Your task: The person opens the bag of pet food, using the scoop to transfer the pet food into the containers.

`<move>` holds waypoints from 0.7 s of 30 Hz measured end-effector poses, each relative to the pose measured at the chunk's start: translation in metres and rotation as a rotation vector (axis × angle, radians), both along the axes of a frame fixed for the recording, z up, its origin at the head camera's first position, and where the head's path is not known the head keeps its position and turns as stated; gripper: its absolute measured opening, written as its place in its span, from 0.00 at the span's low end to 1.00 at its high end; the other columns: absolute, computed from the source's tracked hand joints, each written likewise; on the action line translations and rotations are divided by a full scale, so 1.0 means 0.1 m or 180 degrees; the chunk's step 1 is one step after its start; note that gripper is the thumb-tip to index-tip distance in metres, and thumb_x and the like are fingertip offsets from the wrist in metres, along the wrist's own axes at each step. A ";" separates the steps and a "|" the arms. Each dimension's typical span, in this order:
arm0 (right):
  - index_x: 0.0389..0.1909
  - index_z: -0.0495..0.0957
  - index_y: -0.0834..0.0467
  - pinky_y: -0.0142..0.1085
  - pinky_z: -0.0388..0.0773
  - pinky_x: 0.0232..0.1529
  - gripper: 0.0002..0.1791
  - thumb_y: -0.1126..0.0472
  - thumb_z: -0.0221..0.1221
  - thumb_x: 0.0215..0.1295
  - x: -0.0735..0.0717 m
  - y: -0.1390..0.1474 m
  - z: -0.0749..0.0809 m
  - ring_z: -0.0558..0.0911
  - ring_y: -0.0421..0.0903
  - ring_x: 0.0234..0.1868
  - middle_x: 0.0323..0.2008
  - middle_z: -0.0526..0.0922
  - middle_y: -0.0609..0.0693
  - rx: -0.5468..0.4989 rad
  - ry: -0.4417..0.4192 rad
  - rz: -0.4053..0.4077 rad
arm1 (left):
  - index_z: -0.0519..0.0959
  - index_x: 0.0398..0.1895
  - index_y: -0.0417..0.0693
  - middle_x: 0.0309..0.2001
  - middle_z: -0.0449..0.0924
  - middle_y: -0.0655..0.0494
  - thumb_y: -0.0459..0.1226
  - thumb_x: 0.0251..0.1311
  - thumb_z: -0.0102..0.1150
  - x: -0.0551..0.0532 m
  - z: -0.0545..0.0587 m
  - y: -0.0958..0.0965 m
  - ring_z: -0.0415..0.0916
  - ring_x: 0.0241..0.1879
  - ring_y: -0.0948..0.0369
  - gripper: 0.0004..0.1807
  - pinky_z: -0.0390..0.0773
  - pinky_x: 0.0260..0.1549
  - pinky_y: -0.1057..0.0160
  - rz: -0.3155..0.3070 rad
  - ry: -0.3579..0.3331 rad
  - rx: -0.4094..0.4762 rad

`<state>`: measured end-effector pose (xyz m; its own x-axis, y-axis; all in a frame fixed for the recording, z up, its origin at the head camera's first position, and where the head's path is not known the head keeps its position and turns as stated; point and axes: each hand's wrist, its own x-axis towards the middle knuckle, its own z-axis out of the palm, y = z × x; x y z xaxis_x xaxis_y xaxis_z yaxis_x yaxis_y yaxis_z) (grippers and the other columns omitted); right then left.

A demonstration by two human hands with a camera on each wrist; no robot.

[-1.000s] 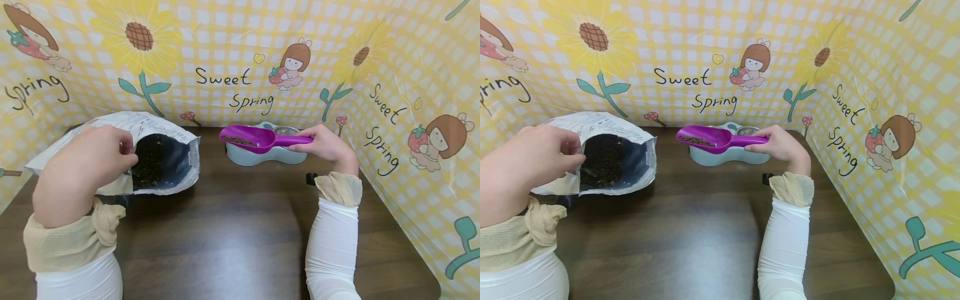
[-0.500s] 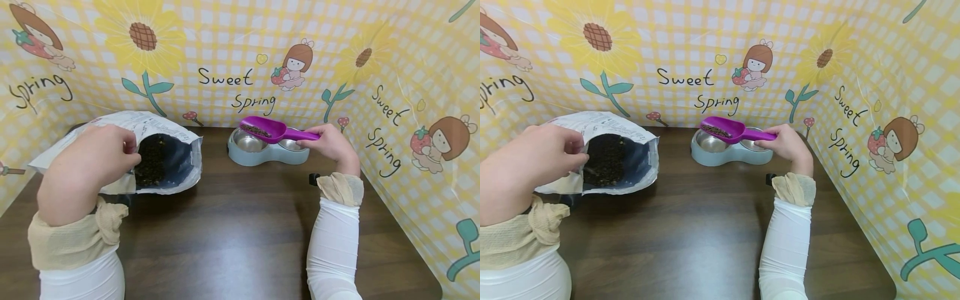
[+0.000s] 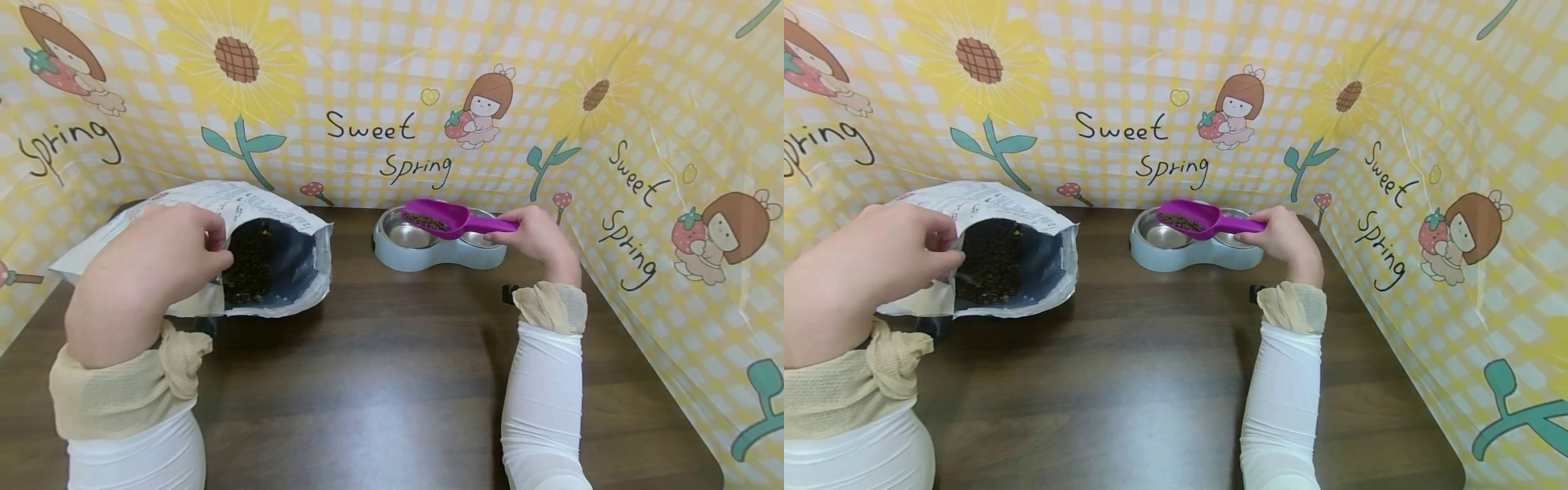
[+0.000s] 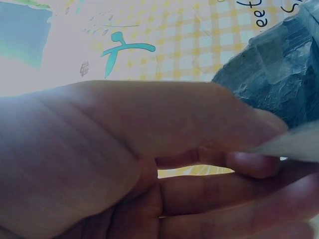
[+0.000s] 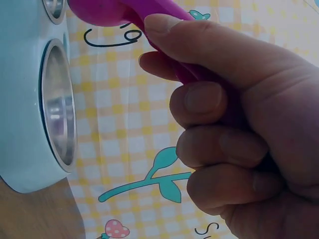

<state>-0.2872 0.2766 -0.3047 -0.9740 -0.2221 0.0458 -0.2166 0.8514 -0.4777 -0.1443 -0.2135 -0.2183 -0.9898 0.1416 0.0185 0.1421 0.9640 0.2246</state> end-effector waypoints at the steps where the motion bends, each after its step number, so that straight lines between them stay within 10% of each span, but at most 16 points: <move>1: 0.50 0.91 0.61 0.36 0.70 0.33 0.18 0.51 0.73 0.68 0.00 -0.01 0.00 0.74 0.46 0.31 0.35 0.89 0.56 0.0017 -0.0002 0.0000 | 0.77 0.22 0.48 0.21 0.74 0.53 0.33 0.60 0.57 0.00 0.00 0.00 0.72 0.30 0.49 0.08 0.64 0.29 0.57 -0.0003 0.0003 0.0000; 21: 0.44 0.91 0.60 0.38 0.70 0.35 0.13 0.55 0.72 0.68 0.00 -0.24 0.06 0.78 0.52 0.31 0.31 0.87 0.56 0.0584 0.0313 0.0113 | 0.78 0.24 0.48 0.22 0.74 0.53 0.35 0.62 0.59 -0.04 -0.06 -0.04 0.72 0.30 0.50 0.09 0.65 0.29 0.57 -0.0025 -0.0010 -0.0010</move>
